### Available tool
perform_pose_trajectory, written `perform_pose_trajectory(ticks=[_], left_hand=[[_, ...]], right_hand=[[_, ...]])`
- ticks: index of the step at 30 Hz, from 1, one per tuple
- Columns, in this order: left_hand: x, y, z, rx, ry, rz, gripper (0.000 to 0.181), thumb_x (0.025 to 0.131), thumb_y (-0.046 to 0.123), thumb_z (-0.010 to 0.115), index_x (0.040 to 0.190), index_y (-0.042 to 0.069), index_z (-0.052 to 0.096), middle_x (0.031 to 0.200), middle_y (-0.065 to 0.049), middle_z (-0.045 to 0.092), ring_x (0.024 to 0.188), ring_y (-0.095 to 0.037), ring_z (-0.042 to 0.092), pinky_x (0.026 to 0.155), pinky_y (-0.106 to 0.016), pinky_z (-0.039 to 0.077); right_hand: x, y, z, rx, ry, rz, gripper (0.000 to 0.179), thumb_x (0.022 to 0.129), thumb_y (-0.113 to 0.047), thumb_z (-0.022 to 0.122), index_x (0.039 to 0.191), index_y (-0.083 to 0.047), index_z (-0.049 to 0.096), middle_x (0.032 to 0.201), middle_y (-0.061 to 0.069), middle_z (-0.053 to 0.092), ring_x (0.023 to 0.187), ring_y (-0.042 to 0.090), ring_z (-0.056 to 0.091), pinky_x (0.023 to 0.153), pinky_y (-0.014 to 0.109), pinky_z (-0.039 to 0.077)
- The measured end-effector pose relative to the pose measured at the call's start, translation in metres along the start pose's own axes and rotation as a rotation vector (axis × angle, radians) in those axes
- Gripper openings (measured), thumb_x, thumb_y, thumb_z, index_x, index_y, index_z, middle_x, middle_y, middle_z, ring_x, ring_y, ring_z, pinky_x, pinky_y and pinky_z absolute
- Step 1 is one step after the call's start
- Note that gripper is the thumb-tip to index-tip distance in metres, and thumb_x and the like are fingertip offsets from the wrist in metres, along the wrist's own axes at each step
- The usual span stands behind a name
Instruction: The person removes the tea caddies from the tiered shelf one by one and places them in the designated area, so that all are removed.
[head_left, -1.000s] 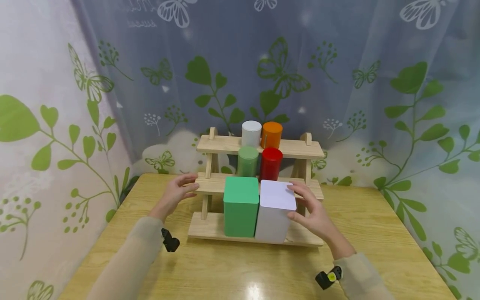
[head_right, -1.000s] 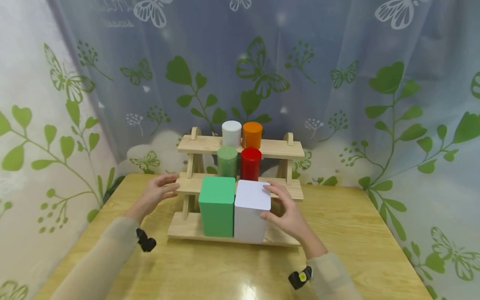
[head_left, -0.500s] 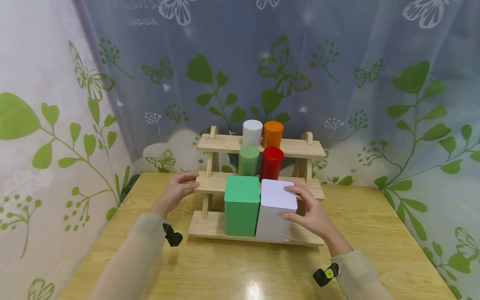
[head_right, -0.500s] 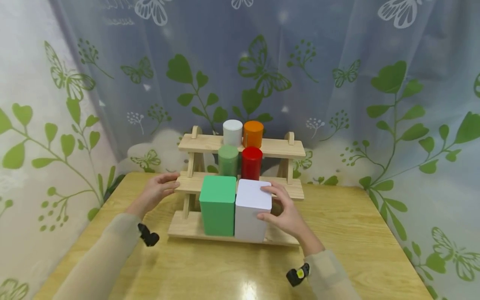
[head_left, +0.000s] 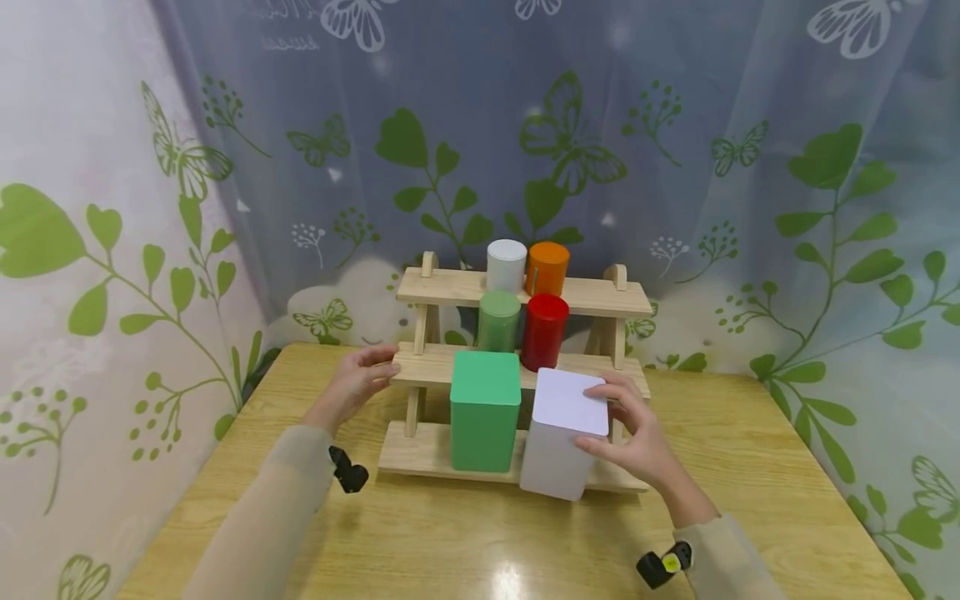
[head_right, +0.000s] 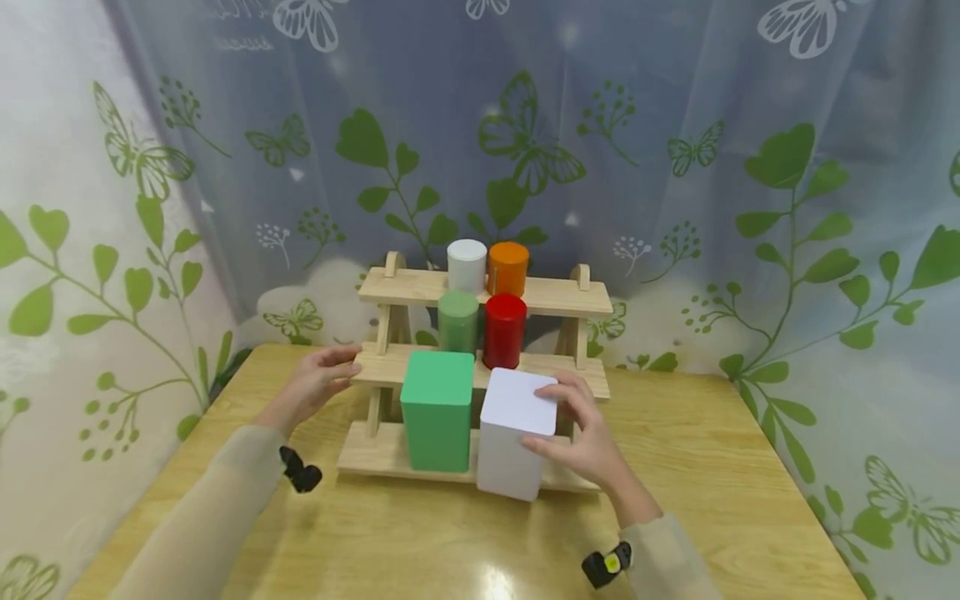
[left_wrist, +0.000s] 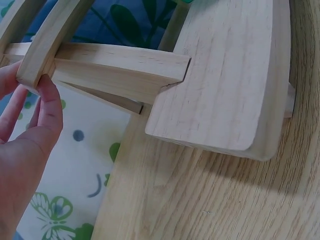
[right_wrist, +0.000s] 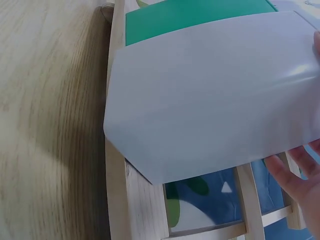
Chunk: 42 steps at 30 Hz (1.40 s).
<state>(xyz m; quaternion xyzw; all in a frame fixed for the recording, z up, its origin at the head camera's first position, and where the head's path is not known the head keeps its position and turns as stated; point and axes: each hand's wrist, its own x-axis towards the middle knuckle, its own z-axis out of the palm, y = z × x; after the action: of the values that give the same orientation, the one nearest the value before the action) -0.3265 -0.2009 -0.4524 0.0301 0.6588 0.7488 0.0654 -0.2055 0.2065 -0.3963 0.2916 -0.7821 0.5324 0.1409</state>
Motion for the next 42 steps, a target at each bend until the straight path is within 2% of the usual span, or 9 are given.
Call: perform_pose_trajectory(ticks=[4,11,15,22,26,30,34,37,42], left_hand=[[0.000,0.001,-0.001,-0.013,-0.013,0.009,0.046,0.089,0.003,0.061,0.131,-0.003,0.044,0.122,-0.006,0.047,0.092,-0.012,0.054,0.079,-0.026,0.047],[-0.001,0.001,0.000,0.024,-0.032,0.005,0.049,0.090,0.004,0.060,0.135,-0.001,0.041,0.135,-0.013,0.040,0.102,-0.015,0.052,0.084,-0.026,0.047],[-0.002,-0.001,0.000,0.030,-0.034,0.002,0.050,0.090,0.005,0.060,0.136,-0.001,0.041,0.137,-0.014,0.038,0.103,-0.015,0.052,0.086,-0.028,0.046],[-0.003,-0.001,0.002,0.025,-0.025,0.007,0.048,0.090,0.003,0.058,0.135,-0.002,0.042,0.135,-0.014,0.040,0.097,-0.013,0.054,0.083,-0.028,0.047],[-0.002,0.000,0.003,0.043,-0.028,0.017,0.048,0.091,0.004,0.058,0.135,-0.002,0.041,0.136,-0.014,0.039,0.098,-0.014,0.054,0.083,-0.028,0.047],[-0.002,0.001,0.004,0.066,-0.032,0.027,0.048,0.091,0.005,0.058,0.136,-0.002,0.041,0.137,-0.015,0.038,0.102,-0.016,0.052,0.085,-0.030,0.047],[-0.003,0.003,0.005,0.067,-0.026,0.021,0.047,0.091,0.004,0.058,0.135,-0.002,0.042,0.136,-0.015,0.039,0.104,-0.018,0.052,0.086,-0.031,0.047],[-0.003,0.003,0.005,0.058,-0.026,0.017,0.046,0.091,0.003,0.057,0.135,-0.002,0.042,0.135,-0.016,0.039,0.104,-0.018,0.052,0.088,-0.032,0.046],[-0.003,0.002,0.004,0.055,-0.029,0.016,0.048,0.091,0.003,0.058,0.136,-0.003,0.041,0.136,-0.018,0.038,0.102,-0.016,0.053,0.089,-0.032,0.045]], right_hand=[[-0.005,-0.004,-0.003,0.005,0.020,-0.015,0.051,0.066,0.015,0.074,0.112,0.008,0.054,0.128,0.027,0.038,0.117,0.011,0.039,0.086,0.020,0.044],[-0.016,-0.007,-0.008,0.017,0.046,-0.056,0.053,0.062,0.019,0.074,0.109,0.011,0.053,0.126,0.028,0.037,0.116,0.013,0.041,0.088,0.020,0.044],[-0.024,-0.001,-0.009,0.021,0.062,-0.057,0.055,0.061,0.020,0.075,0.111,0.008,0.054,0.128,0.025,0.037,0.116,0.013,0.042,0.088,0.020,0.043],[-0.035,0.010,-0.011,0.027,0.069,-0.090,0.058,0.059,0.018,0.077,0.111,0.006,0.055,0.129,0.022,0.037,0.117,0.015,0.042,0.090,0.022,0.043],[-0.038,0.003,-0.009,0.024,0.074,-0.129,0.061,0.056,0.021,0.077,0.111,0.007,0.055,0.128,0.024,0.038,0.116,0.014,0.043,0.090,0.021,0.043],[-0.038,-0.012,-0.003,0.043,0.081,-0.235,0.061,0.051,0.026,0.075,0.107,0.012,0.054,0.119,0.034,0.037,0.112,0.016,0.046,0.090,0.021,0.043],[-0.036,-0.028,0.003,0.070,0.067,-0.318,0.056,0.054,0.021,0.077,0.105,0.014,0.054,0.113,0.038,0.037,0.108,0.020,0.047,0.089,0.021,0.044],[-0.037,-0.033,0.008,0.074,0.050,-0.326,0.055,0.056,0.017,0.078,0.106,0.012,0.055,0.114,0.037,0.038,0.108,0.020,0.047,0.089,0.021,0.044],[-0.040,-0.034,0.017,0.054,0.028,-0.300,0.058,0.054,0.016,0.080,0.106,0.008,0.056,0.115,0.036,0.040,0.108,0.021,0.047,0.088,0.021,0.044]])
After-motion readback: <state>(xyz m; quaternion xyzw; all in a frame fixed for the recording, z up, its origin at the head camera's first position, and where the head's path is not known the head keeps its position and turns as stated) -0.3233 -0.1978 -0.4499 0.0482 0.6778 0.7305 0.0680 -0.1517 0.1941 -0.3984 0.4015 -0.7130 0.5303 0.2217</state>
